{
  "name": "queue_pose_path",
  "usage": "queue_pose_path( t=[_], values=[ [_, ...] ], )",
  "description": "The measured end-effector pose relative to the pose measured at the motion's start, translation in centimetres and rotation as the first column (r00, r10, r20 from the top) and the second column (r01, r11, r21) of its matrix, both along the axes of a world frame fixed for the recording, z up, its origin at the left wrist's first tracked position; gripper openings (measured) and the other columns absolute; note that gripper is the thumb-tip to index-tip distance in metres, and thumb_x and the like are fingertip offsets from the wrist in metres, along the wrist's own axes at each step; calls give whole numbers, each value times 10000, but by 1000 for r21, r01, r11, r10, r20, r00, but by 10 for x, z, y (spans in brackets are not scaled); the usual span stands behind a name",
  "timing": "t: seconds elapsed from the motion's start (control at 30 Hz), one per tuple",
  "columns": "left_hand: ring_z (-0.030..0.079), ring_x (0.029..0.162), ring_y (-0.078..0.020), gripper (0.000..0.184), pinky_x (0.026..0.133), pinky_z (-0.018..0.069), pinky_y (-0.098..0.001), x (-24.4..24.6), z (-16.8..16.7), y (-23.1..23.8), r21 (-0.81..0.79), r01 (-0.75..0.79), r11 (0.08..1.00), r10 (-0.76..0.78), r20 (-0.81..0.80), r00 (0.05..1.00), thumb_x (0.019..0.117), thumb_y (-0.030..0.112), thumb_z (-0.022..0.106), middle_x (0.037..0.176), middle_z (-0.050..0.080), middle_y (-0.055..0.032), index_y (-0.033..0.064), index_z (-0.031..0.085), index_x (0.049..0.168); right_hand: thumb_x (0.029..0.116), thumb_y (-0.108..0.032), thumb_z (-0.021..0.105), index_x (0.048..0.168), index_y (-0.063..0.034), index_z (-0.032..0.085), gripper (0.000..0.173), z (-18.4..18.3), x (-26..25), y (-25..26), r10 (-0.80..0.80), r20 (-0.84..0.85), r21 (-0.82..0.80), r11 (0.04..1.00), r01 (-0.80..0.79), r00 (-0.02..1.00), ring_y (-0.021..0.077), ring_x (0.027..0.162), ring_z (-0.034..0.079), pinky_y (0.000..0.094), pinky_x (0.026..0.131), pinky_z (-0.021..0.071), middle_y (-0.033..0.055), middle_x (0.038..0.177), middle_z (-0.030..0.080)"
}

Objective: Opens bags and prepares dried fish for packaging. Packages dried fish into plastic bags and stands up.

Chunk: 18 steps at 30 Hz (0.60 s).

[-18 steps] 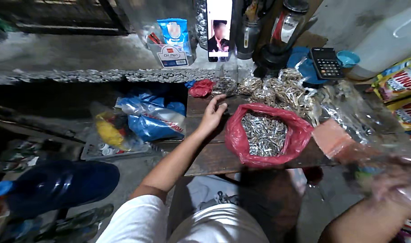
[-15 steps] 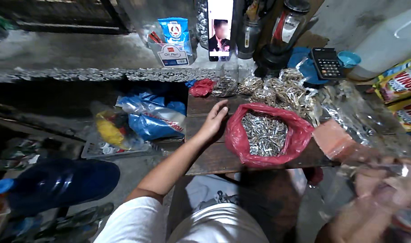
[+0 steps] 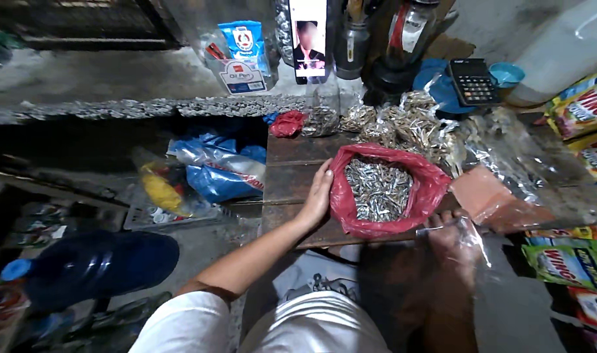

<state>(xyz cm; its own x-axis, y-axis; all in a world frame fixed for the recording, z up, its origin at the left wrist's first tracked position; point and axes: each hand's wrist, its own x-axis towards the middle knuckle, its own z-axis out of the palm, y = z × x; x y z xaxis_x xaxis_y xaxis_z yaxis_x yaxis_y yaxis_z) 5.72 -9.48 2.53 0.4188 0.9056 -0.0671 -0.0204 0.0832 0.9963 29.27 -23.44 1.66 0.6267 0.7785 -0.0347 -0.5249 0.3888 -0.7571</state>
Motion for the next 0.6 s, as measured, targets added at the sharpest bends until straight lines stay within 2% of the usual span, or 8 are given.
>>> queue_pose_path(
  t=[0.1, 0.17, 0.27, 0.33, 0.43, 0.5, 0.6],
  values=[
    [543, 1288, -150, 517, 1066, 471, -340, 12, 3, -11, -38, -45, 998, 47, 64, 997, 1111, 308, 243, 1495, 474, -144, 87, 319, 1572, 1110, -254, 114, 813, -250, 589, 560, -3, 0, 0, 18, 13, -8, 1000, -18, 1000, 47, 623, 636, 235, 621, 552, -96, 663, 650],
    [569, 1242, -139, 508, 1037, 489, -329, 20, 6, -20, -54, -45, 998, 50, 92, 994, 1107, 285, 251, 1457, 499, -149, 69, 328, 1560, 1108, -213, 114, 839, -226, 588, 545, -1, -1, -2, -29, 22, 3, 1000, 29, 999, 18, 623, 630, 196, 618, 543, -103, 673, 656],
    [568, 1235, -134, 503, 1033, 487, -320, 32, 6, -24, -56, -38, 998, 44, 126, 991, 1108, 285, 251, 1447, 504, -149, 69, 332, 1555, 1106, -198, 106, 864, -201, 578, 530, 5, -1, -6, -87, -11, -1, 996, 87, 996, 10, 658, 638, 187, 657, 551, -105, 697, 659],
    [543, 1279, -142, 513, 1063, 464, -332, 36, 5, -21, -44, -27, 999, 33, 131, 991, 1112, 292, 240, 1492, 474, -151, 72, 312, 1569, 1111, -206, 106, 866, -195, 560, 516, 9, 3, -9, -116, -26, -19, 993, 116, 993, 9, 659, 633, 182, 658, 553, -101, 700, 646],
    [516, 1317, -168, 535, 1082, 451, -355, 34, 2, -16, -22, -30, 999, 33, 135, 990, 1108, 311, 231, 1520, 443, -164, 72, 279, 1584, 1083, -149, 196, 861, -206, 604, 468, 12, 21, -21, -116, 104, -6, 993, 117, 988, 51, 700, 671, 255, 724, 587, -86, 722, 682],
    [508, 1330, -190, 548, 1089, 449, -371, 28, 1, -14, 1, -57, 998, 56, 130, 990, 1101, 324, 258, 1519, 438, -178, 70, 275, 1586, 1079, -141, 254, 910, -217, 594, 387, 23, 33, -30, -140, 236, -12, 989, 147, 962, 64, 735, 687, 308, 792, 612, -103, 750, 686],
    [433, 1417, -210, 562, 1149, 394, -377, 15, 1, -13, 49, -84, 995, 77, 134, 988, 1095, 312, 284, 1589, 354, -195, 42, 254, 1588, 1045, -238, 498, 956, -251, 670, 193, 41, 51, -39, -133, 369, 51, 991, 123, 920, 50, 774, 695, 274, 789, 603, -117, 818, 718]
  ],
)
